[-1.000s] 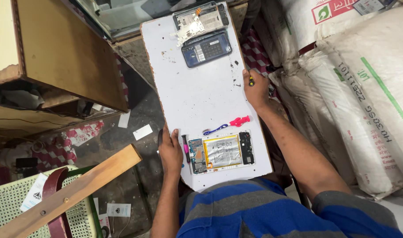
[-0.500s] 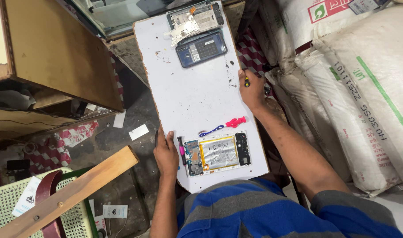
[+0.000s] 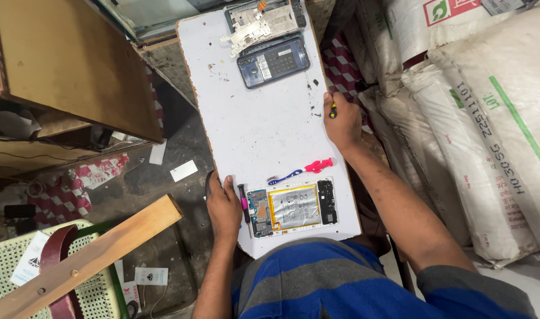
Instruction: The person uses a screwdriver to remove and tighten screws on a disassembled mobile phone placed on a white board on their lap. They repeatedly handle small screws and the phone's internal components.
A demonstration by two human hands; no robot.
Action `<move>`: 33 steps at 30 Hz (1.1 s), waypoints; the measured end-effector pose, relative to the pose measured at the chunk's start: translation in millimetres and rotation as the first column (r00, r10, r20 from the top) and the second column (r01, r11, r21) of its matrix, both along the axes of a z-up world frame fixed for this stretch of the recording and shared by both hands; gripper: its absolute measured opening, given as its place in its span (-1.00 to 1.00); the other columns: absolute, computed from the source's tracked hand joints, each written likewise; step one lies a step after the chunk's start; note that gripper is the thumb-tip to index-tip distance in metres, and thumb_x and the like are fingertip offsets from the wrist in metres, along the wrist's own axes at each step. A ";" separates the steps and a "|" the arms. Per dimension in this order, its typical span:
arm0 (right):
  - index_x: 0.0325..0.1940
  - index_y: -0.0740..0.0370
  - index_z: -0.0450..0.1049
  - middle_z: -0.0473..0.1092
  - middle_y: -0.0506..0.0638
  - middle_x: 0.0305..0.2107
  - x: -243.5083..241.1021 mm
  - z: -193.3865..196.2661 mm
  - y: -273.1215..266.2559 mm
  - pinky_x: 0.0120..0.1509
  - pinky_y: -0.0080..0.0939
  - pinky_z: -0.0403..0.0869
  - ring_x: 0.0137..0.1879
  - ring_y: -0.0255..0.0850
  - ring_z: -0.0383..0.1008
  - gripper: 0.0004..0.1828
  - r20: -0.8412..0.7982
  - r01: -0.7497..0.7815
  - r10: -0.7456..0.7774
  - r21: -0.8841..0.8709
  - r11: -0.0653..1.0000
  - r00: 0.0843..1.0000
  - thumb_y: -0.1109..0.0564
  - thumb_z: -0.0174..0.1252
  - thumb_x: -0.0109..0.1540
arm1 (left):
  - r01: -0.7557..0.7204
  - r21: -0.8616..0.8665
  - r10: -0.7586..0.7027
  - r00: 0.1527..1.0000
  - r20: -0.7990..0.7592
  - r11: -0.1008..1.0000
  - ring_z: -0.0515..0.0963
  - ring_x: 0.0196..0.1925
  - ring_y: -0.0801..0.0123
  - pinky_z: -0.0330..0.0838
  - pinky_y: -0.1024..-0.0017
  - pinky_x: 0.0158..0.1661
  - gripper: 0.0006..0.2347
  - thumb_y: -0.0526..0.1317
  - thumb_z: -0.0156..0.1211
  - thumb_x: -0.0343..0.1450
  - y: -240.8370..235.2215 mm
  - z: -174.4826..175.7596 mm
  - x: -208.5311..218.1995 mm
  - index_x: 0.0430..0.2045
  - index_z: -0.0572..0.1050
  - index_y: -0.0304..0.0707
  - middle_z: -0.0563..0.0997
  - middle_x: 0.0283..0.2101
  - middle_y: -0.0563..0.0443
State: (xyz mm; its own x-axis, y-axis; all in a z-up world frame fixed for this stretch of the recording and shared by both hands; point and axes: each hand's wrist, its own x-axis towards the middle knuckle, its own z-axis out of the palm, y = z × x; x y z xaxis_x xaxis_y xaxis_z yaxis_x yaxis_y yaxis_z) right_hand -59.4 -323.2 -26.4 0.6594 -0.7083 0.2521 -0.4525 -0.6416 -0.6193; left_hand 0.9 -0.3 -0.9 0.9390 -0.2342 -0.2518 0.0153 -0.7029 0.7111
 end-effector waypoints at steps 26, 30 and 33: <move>-0.07 0.29 0.46 0.46 0.27 -0.50 -5.3 12.6 6.4 -0.32 0.15 0.45 -0.37 0.23 0.52 -0.88 0.049 -0.025 0.030 -0.116 0.993 0.998 0.17 0.16 0.39 | 0.482 -0.078 -0.291 0.641 0.710 0.872 0.50 0.00 0.01 0.41 0.14 0.01 -0.81 -0.49 0.25 0.41 -114.8 75.1 133.0 -0.14 0.58 -0.32 0.53 -0.13 -0.12; -0.09 0.27 0.44 0.47 0.27 -0.47 -5.6 14.3 8.7 -0.30 0.13 0.46 -0.33 0.22 0.52 -0.91 0.081 -0.044 0.055 -0.129 0.991 0.995 0.18 0.15 0.40 | 0.552 0.009 -0.344 0.506 0.791 0.833 0.52 -0.04 0.03 0.44 0.17 -0.04 -0.89 -0.51 0.27 0.43 -185.0 72.1 204.8 -0.24 0.58 -0.37 0.53 -0.16 -0.10; -0.08 0.28 0.45 0.48 0.26 -0.46 -5.0 16.2 8.9 -0.33 0.12 0.45 -0.35 0.22 0.53 -0.89 0.020 -0.031 0.034 -0.126 0.992 0.999 0.18 0.15 0.39 | 0.592 0.031 -0.417 0.529 0.739 0.806 0.53 -0.13 -0.01 0.43 0.13 -0.11 -0.84 -0.47 0.34 0.28 -213.4 60.3 240.9 -0.30 0.62 -0.38 0.54 -0.25 -0.13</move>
